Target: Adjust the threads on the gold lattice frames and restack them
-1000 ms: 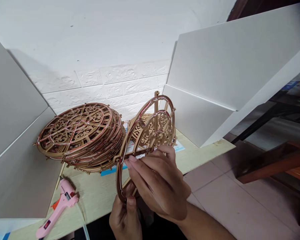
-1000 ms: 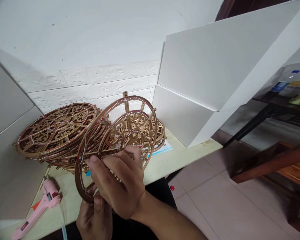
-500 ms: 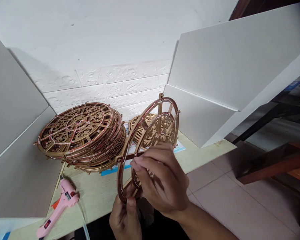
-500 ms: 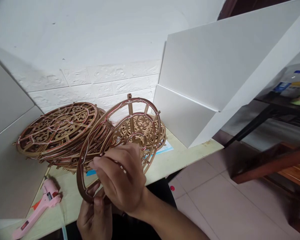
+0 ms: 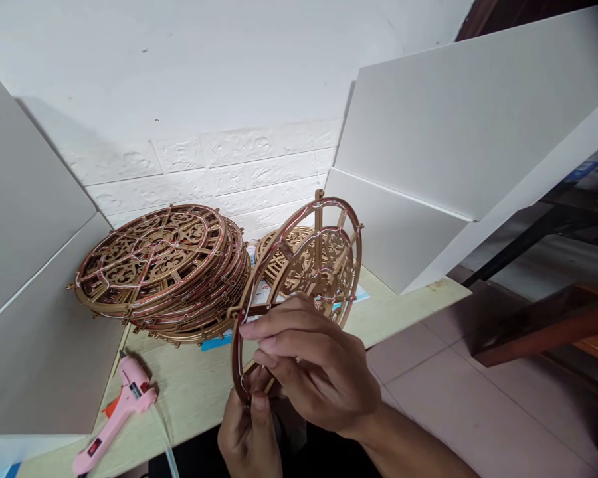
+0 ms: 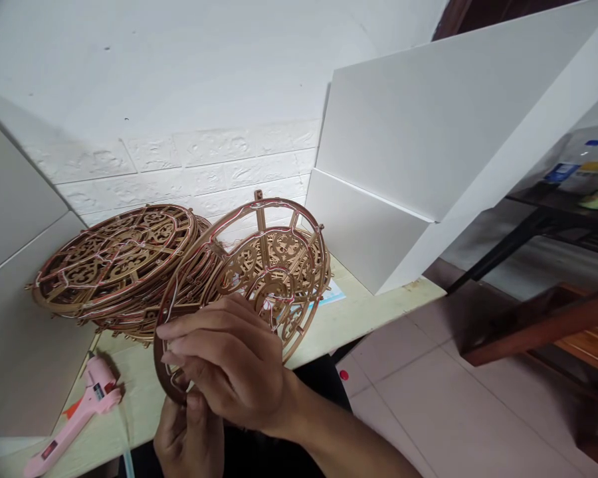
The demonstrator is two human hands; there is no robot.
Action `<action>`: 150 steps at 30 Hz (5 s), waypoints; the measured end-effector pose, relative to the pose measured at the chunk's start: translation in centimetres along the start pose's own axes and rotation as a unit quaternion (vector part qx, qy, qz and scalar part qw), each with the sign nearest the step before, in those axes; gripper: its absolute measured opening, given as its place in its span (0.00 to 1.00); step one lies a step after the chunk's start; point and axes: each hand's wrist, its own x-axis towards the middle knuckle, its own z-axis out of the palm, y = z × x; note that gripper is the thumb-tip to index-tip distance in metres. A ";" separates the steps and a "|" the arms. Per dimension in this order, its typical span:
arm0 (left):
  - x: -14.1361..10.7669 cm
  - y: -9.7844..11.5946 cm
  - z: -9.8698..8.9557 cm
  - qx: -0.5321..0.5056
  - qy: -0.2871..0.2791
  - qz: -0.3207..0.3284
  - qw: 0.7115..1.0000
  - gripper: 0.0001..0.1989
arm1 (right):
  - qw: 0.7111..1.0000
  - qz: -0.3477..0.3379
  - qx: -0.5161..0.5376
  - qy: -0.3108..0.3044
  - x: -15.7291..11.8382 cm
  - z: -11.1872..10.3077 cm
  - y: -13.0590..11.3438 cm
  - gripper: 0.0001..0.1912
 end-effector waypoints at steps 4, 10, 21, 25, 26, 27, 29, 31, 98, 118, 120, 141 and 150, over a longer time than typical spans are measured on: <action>0.2 -0.3 -0.3 -0.004 -0.004 -0.015 1.000 0.19 | 0.999 0.035 0.001 0.011 -0.2 0.0 0.3 0.11; 0.4 0.0 -0.5 -0.038 -0.010 -0.037 0.999 0.20 | 0.991 0.097 -0.089 -0.003 -1.2 -1.2 0.2 0.10; 2.9 0.2 -2.1 -0.100 -0.045 -0.126 0.986 0.26 | 0.891 0.318 -0.265 0.186 -7.9 -12.7 4.7 0.18; 2.5 1.3 -1.2 -0.126 -0.034 -0.167 0.977 0.26 | 0.851 0.399 -0.304 0.153 -10.7 -15.1 6.4 0.16; 2.5 1.4 -1.1 -0.133 -0.037 -0.175 0.975 0.27 | 0.851 0.396 -0.308 0.154 -11.3 -15.2 6.4 0.20; 2.5 1.4 -1.0 -0.141 -0.041 -0.180 0.973 0.26 | 0.851 0.390 -0.315 0.155 -11.7 -15.0 6.3 0.23; 2.8 1.2 -1.1 -0.156 -0.049 -0.185 0.969 0.25 | 0.849 0.379 -0.336 0.152 -12.1 -14.4 5.6 0.19; 3.1 0.9 -1.2 -0.163 -0.061 -0.186 0.967 0.23 | 0.842 0.381 -0.354 0.145 -12.1 -13.4 4.7 0.15; 3.3 1.9 -3.2 0.100 -0.287 -0.137 0.943 0.14 | 0.708 0.582 0.191 0.353 -10.5 -7.6 -0.2 0.34; 5.5 -0.4 -5.9 0.074 -0.229 -0.097 0.966 0.15 | 0.689 0.588 0.166 0.389 -9.4 -7.9 -0.7 0.38; 5.4 -0.2 -6.1 0.088 -0.252 -0.087 0.960 0.18 | 0.685 0.588 0.165 0.397 -9.3 -8.0 -0.6 0.39; 4.4 0.7 -5.6 0.153 -0.212 -0.050 0.964 0.18 | 0.672 0.603 0.155 0.401 -8.7 -7.7 -0.7 0.39; 5.2 0.9 -4.8 0.066 -0.169 -0.056 0.982 0.16 | 0.670 0.605 0.150 0.403 -9.0 -7.7 -0.6 0.39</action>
